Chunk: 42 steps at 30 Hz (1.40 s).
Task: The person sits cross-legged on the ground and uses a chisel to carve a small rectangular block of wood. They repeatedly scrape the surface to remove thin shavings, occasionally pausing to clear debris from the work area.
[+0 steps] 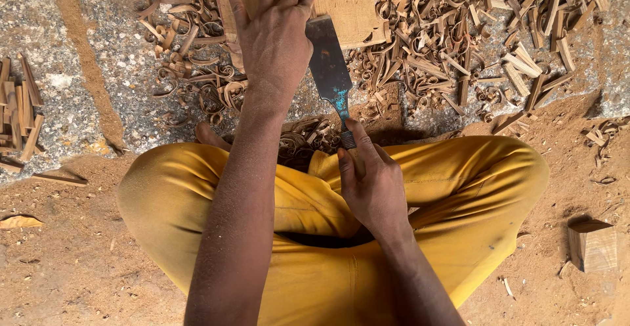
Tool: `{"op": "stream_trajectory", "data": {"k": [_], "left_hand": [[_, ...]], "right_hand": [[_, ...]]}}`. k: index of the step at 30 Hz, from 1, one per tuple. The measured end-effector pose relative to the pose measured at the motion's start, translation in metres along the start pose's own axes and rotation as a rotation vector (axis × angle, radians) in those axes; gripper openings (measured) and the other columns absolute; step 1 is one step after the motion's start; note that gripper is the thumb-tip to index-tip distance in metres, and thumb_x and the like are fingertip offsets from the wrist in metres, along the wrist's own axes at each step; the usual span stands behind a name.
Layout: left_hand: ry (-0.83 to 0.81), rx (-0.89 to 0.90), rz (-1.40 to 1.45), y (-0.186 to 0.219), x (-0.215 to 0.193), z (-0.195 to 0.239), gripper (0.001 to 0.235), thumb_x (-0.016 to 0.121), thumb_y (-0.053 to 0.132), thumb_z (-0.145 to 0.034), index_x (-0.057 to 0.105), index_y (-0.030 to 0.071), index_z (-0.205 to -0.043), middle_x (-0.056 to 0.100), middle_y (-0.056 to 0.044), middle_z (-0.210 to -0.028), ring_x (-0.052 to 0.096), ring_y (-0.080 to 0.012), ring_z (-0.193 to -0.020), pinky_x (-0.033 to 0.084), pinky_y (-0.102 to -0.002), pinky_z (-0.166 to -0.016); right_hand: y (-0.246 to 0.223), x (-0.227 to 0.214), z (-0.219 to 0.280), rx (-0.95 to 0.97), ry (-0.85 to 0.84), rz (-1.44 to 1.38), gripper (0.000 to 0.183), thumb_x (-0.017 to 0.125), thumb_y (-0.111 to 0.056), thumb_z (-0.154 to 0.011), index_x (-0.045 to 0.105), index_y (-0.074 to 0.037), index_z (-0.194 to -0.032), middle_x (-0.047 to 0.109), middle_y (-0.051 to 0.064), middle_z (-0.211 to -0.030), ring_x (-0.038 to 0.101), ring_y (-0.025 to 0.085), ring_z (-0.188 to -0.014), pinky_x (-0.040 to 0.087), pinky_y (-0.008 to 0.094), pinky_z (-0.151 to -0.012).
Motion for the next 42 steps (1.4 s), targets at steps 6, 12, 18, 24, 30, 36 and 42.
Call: {"op": "stream_trajectory", "data": {"k": [6, 12, 18, 24, 30, 36, 42], "left_hand": [[0.003, 0.016, -0.035, 0.004, 0.001, 0.004, 0.05, 0.071, 0.002, -0.094, 0.071, 0.022, -0.139, 0.067, 0.005, -0.144, 0.046, -0.026, -0.146, 0.0, -0.067, -0.125], [0.035, 0.023, -0.022, 0.002, 0.004, 0.004, 0.046, 0.069, 0.004, -0.099, 0.071, 0.022, -0.141, 0.067, 0.005, -0.144, 0.044, -0.0252, -0.148, -0.001, -0.066, -0.125], [0.034, 0.023, -0.003, 0.0, 0.004, 0.004, 0.046, 0.068, 0.003, -0.099, 0.071, 0.021, -0.141, 0.067, 0.003, -0.144, 0.042, -0.025, -0.148, -0.002, -0.066, -0.125], [0.027, 0.026, -0.007, 0.0, 0.005, 0.005, 0.044, 0.068, 0.004, -0.099, 0.071, 0.02, -0.14, 0.068, 0.004, -0.144, 0.042, -0.0234, -0.15, -0.002, -0.066, -0.126], [0.042, 0.039, -0.023, 0.0, 0.006, 0.006, 0.045, 0.07, 0.004, -0.1, 0.071, 0.019, -0.142, 0.067, 0.004, -0.145, 0.042, -0.0232, -0.151, -0.001, -0.065, -0.127], [-0.005, 0.014, -0.012, 0.002, 0.003, 0.004, 0.053, 0.071, 0.002, -0.092, 0.069, 0.019, -0.142, 0.067, 0.002, -0.145, 0.043, -0.0267, -0.148, -0.001, -0.066, -0.124], [0.016, 0.012, -0.015, 0.003, 0.005, 0.004, 0.048, 0.067, 0.003, -0.097, 0.068, 0.018, -0.143, 0.067, 0.003, -0.144, 0.045, -0.0276, -0.148, -0.002, -0.067, -0.125]], "right_hand": [[0.003, 0.002, 0.003, 0.092, -0.029, -0.011, 0.049, 0.07, -0.012, -0.1, 0.057, -0.004, -0.146, 0.041, 0.01, -0.049, 0.046, 0.022, -0.046, 0.042, 0.039, -0.049], [0.003, 0.001, 0.002, 0.074, -0.031, 0.005, 0.049, 0.07, -0.012, -0.1, 0.056, -0.003, -0.146, 0.037, 0.007, -0.048, 0.044, 0.019, -0.046, 0.041, 0.037, -0.049], [0.003, 0.001, 0.001, 0.046, -0.016, -0.003, 0.049, 0.07, -0.012, -0.101, 0.056, -0.003, -0.146, 0.037, 0.006, -0.049, 0.044, 0.018, -0.048, 0.041, 0.036, -0.05], [-0.001, -0.001, -0.002, 0.08, -0.048, 0.015, 0.049, 0.069, -0.011, -0.1, 0.055, -0.003, -0.147, 0.049, 0.01, -0.055, 0.05, 0.02, -0.049, 0.044, 0.039, -0.05], [-0.001, 0.001, -0.004, 0.029, -0.023, 0.013, 0.052, 0.068, -0.009, -0.1, 0.053, -0.002, -0.15, 0.06, 0.013, -0.065, 0.058, 0.022, -0.055, 0.048, 0.04, -0.054], [0.009, -0.001, -0.004, 0.034, 0.0, 0.051, 0.05, 0.072, -0.013, -0.1, 0.059, -0.006, -0.147, 0.053, 0.009, -0.057, 0.049, 0.02, -0.048, 0.044, 0.04, -0.05], [0.019, -0.013, -0.01, 0.206, -0.056, 0.025, 0.047, 0.076, -0.018, -0.099, 0.065, -0.013, -0.145, 0.045, 0.015, -0.05, 0.039, 0.022, -0.045, 0.04, 0.042, -0.046]]}}
Point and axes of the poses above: each hand's wrist, its own z-axis away from the middle knuckle, its own x-axis out of the palm, y = z × x, the point moved 1 cm from there along -z, towards the middle knuckle
